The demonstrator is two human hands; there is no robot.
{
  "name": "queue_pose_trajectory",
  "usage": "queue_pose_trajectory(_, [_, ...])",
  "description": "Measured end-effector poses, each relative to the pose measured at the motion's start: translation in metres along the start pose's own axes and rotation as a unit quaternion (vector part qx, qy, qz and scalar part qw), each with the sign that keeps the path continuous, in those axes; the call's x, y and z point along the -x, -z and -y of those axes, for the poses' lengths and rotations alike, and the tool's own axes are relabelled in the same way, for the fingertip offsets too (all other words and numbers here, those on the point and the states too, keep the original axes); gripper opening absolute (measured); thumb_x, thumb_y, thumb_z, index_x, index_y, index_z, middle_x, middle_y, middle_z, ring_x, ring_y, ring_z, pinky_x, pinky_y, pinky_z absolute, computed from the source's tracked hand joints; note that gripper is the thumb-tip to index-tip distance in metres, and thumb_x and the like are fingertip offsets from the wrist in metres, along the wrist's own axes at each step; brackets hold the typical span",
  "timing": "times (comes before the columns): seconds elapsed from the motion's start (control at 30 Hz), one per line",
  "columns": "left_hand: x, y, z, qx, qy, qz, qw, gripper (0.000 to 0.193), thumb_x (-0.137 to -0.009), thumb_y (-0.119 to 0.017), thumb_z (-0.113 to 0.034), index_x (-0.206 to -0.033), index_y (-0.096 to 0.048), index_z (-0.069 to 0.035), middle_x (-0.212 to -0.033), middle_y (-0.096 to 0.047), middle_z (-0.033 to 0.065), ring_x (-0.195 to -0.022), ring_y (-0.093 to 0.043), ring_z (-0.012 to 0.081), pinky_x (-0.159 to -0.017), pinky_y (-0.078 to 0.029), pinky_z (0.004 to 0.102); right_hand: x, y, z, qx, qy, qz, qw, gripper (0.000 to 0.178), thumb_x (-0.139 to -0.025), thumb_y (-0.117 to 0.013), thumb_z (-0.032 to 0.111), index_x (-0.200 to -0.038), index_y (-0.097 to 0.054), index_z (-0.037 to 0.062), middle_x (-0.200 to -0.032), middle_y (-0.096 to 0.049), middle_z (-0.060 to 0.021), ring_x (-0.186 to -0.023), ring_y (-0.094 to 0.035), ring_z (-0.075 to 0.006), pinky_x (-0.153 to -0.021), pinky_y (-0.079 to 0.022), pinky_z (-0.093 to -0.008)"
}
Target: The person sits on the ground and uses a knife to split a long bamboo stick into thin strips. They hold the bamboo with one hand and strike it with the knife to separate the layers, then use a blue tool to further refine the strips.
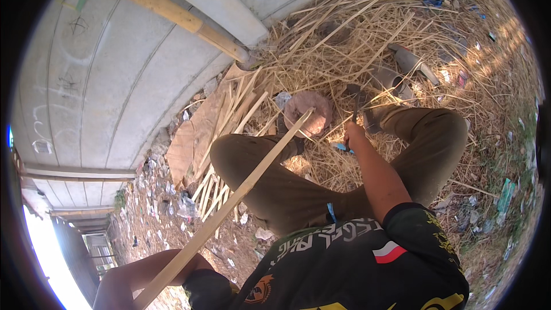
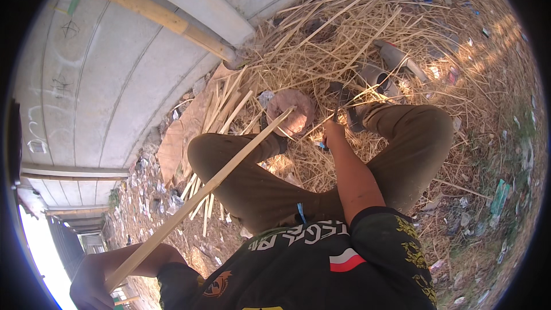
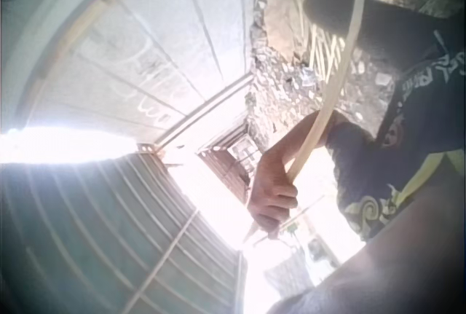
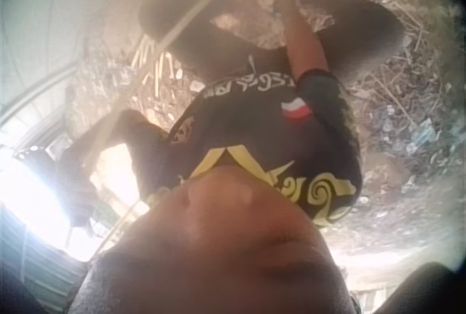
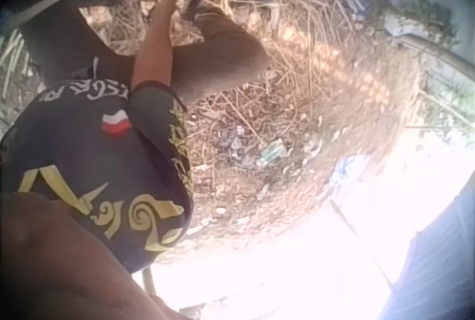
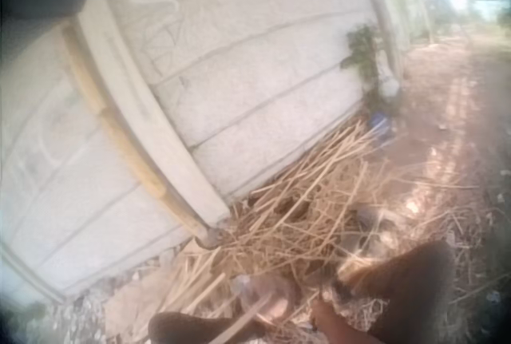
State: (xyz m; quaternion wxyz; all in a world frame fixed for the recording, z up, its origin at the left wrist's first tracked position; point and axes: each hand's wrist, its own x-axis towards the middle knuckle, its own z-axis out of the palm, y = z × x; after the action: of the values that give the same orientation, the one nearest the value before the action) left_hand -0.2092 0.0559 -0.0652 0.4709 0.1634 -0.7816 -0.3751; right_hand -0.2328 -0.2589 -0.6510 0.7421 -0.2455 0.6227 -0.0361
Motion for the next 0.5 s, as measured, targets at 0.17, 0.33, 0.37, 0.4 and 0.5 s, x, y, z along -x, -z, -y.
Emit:
queue_pose_trajectory(0.17, [0.000, -0.009, -0.009, -0.021, -0.059, -0.145, 0.987, 0.042, -0.097, -0.052, -0.034, -0.063, -0.032, -0.017, -0.051, -0.034, -0.0032, -0.037, -0.026, 0.0094, -0.036, -0.018, 0.0228, 0.005, -0.006, -0.008, 0.129, 0.096, 0.001, 0.987, 0.027, -0.086, -0.061, 0.020, -0.069, -0.047, 0.0046, -0.050, -0.041, -0.0058, -0.040, -0.041, -0.0176, -0.038, -0.033, -0.0372])
queue_pose_trajectory(0.33, [0.019, -0.011, -0.033, -0.053, -0.182, -0.407, 0.894, 0.034, -0.090, -0.058, -0.009, -0.062, -0.039, -0.012, -0.046, -0.043, -0.0017, -0.034, -0.040, 0.0061, -0.031, -0.027, 0.0194, -0.001, -0.015, -0.024, 0.255, 0.260, 0.014, 0.931, 0.032, -0.085, -0.063, 0.026, -0.070, -0.054, -0.0002, -0.052, -0.048, -0.0082, -0.047, -0.049, -0.0224, -0.048, -0.039, -0.0422])
queue_pose_trajectory(0.37, [0.018, -0.005, -0.041, -0.102, -0.136, -0.446, 0.879, 0.034, -0.095, -0.051, -0.016, -0.062, -0.041, -0.012, -0.049, -0.042, -0.0012, -0.037, -0.039, 0.0072, -0.037, -0.030, 0.0214, -0.003, -0.014, -0.027, 0.286, 0.292, 0.031, 0.912, 0.032, -0.085, -0.063, 0.027, -0.072, -0.056, -0.0009, -0.053, -0.049, -0.0088, -0.048, -0.050, -0.0234, -0.050, -0.040, -0.0430])
queue_pose_trajectory(0.4, [0.018, 0.004, -0.049, -0.152, -0.092, -0.485, 0.856, 0.038, -0.100, -0.044, -0.024, -0.063, -0.043, -0.012, -0.053, -0.041, -0.0007, -0.040, -0.039, 0.0084, -0.042, -0.033, 0.0235, 0.000, -0.015, -0.030, 0.318, 0.325, 0.045, 0.890, 0.032, -0.085, -0.063, 0.027, -0.073, -0.058, -0.0016, -0.054, -0.050, -0.0095, -0.050, -0.051, -0.0244, -0.052, -0.041, -0.0437])
queue_pose_trajectory(0.5, [0.014, 0.029, -0.064, -0.196, -0.042, -0.463, 0.863, 0.027, -0.095, -0.043, -0.020, -0.069, -0.039, -0.011, -0.058, -0.034, -0.0007, -0.042, -0.031, 0.0097, -0.043, -0.025, 0.0258, 0.033, -0.024, -0.019, 0.410, 0.362, 0.135, 0.826, 0.034, -0.085, -0.063, 0.028, -0.078, -0.062, -0.0048, -0.062, -0.056, -0.0150, -0.058, -0.057, -0.0289, -0.058, -0.044, -0.0453])
